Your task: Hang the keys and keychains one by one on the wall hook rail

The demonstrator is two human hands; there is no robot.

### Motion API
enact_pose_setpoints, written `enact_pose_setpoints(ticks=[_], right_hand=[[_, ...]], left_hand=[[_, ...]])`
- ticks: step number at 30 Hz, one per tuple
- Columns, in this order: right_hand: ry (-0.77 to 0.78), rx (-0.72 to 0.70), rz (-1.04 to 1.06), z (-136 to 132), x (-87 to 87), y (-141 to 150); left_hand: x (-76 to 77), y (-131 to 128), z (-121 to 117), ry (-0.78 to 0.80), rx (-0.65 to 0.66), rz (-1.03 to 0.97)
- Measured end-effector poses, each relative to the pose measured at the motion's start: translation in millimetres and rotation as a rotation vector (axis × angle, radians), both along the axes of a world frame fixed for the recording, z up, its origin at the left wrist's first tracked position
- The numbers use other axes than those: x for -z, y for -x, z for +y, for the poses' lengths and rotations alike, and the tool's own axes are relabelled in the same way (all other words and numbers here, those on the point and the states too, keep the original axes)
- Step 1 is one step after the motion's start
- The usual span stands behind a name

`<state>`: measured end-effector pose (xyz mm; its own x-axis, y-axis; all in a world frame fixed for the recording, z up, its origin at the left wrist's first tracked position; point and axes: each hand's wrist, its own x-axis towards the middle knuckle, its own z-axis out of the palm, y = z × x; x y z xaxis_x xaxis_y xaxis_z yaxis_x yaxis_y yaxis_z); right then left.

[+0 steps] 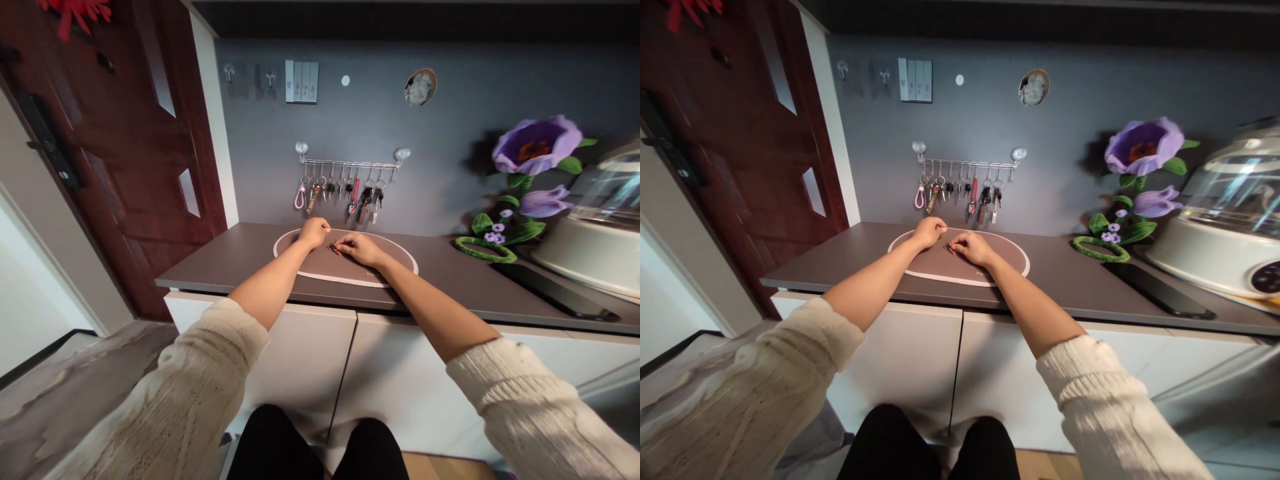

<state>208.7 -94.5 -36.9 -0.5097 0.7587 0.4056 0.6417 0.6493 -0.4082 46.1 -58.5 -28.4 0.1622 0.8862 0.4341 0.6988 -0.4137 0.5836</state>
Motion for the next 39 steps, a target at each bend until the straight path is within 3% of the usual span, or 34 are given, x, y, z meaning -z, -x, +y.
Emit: enact_pose_setpoints(ticks=[14, 25, 39], right_hand=[[-0.006, 0.162, 0.118, 2, 0.0, -3], [-0.104, 0.34, 0.267, -4, -7.3, -7], [-0.054, 0.369, 0.617, 16, -4.3, -31]], left_hand=[[-2.5, -3, -8, -0.036, 0.051, 0.011], [8.0, -8, -2, -0.141, 0.15, 0.004], [12.0, -22, -13, -0.234, 0.258, 0.053]])
